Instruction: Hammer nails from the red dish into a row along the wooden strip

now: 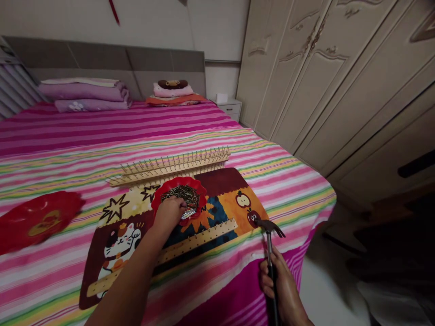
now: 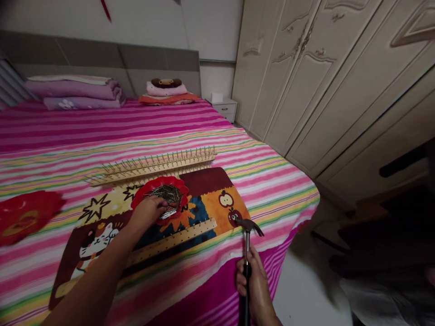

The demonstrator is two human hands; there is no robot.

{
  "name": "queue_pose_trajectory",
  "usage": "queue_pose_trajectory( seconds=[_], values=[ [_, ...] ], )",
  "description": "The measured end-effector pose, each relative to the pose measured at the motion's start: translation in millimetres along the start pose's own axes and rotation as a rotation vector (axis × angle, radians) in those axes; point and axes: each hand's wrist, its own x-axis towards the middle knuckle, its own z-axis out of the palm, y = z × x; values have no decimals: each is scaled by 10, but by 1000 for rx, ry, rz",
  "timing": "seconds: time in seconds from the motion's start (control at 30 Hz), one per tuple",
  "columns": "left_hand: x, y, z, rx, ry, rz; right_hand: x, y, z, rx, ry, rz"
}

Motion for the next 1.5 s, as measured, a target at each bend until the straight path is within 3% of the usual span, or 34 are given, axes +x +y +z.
queue_pose_trajectory(
  seconds=[0.67,0.97,1.17,1.37,1.5],
  values=[
    [-6,176,-101,71,-44,55,-17,-13,9,0,-28,-1],
    [-97,118,-279,-107,-18,9,-57,-51,11,-10,-30,17],
    [-236,-10,-304,-405,-18,-99,-71,-55,32,-10,-42,12],
    [-517,-60,-273,-1395,-71,-325,-72,-51,48,4,-41,22],
    [-747,-84,-237,-1558,-44,-345,-92,-50,49,5,-50,39]
  ],
)
